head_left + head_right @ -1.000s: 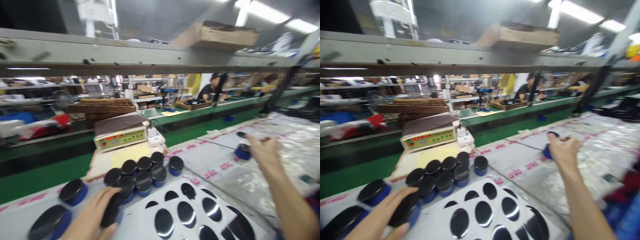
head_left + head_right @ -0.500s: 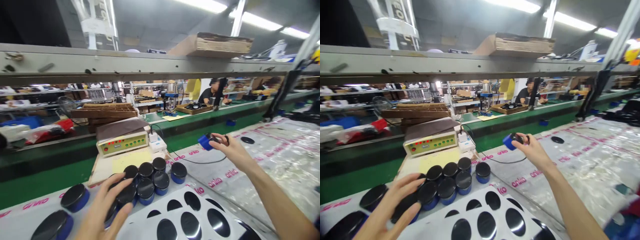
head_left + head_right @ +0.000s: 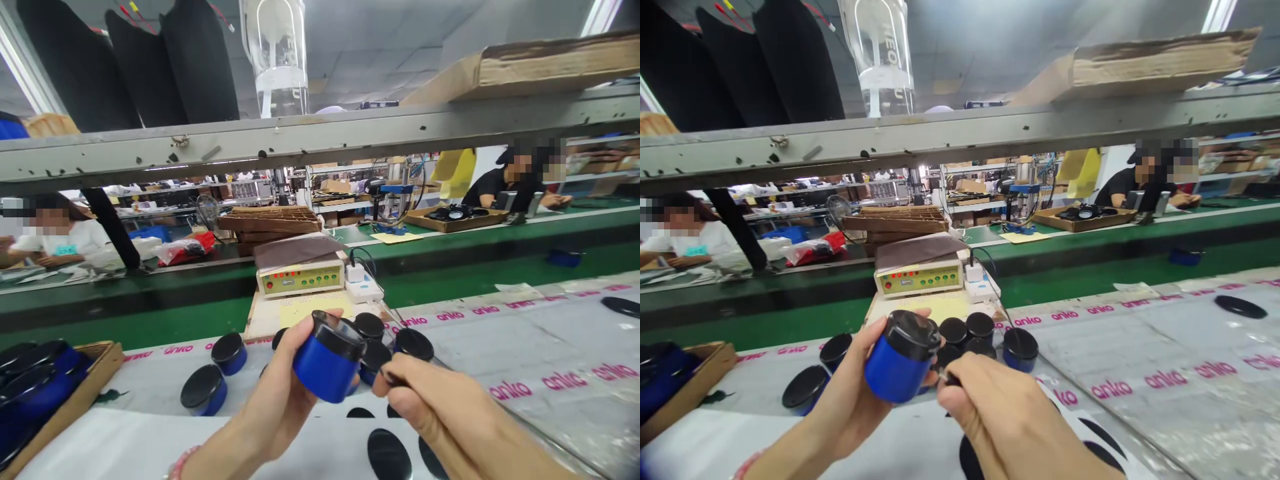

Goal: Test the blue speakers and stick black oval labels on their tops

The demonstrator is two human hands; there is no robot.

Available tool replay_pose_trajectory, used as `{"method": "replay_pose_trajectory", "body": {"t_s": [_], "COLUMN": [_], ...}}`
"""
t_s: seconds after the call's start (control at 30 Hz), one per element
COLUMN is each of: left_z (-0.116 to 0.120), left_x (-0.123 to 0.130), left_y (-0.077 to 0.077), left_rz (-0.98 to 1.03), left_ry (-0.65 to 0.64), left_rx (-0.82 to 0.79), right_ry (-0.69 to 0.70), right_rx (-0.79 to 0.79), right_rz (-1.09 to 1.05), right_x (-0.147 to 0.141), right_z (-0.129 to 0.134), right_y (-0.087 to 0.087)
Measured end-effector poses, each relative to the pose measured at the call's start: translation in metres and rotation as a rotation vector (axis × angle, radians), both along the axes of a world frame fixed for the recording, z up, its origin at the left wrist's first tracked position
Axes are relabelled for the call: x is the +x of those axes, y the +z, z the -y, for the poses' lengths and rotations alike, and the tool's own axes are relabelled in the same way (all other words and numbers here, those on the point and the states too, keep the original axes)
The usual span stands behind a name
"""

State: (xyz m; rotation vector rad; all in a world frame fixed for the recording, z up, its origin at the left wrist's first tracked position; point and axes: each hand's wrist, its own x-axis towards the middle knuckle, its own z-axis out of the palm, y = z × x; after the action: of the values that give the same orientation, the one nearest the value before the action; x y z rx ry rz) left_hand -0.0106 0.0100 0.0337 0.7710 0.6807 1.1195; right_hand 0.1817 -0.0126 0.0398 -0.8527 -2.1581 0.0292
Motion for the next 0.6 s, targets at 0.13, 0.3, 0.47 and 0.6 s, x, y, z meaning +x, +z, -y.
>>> {"method": "replay_pose_trajectory", "body": {"t_s": [0.13, 0.3, 0.47, 0.6], "left_z": [0.01, 0.015, 0.015, 0.014], "left_x": [-0.002, -0.005, -0.005, -0.011], "left_y": [-0.001, 0.001, -0.01, -0.017], "left_rz": [0.046, -0.063, -0.336, -0.558], "left_ry": [-0.046, -0.047, 0.04, 0.024], "left_rx": [0.014, 0.104, 0.439, 0.633], "right_ry": [0.013, -0.102, -0.132, 0.013], "right_rx": [0.087, 0.142, 0.158, -0.042], "right_rz": [0.012, 0.031, 0.091, 0.077], "right_x": [-0.012, -0.017, -0.016, -0.01], "right_z": [0.002, 0.001, -0.004, -0.012], "right_y": [-0.003, -0.011, -0.014, -0.015]}}
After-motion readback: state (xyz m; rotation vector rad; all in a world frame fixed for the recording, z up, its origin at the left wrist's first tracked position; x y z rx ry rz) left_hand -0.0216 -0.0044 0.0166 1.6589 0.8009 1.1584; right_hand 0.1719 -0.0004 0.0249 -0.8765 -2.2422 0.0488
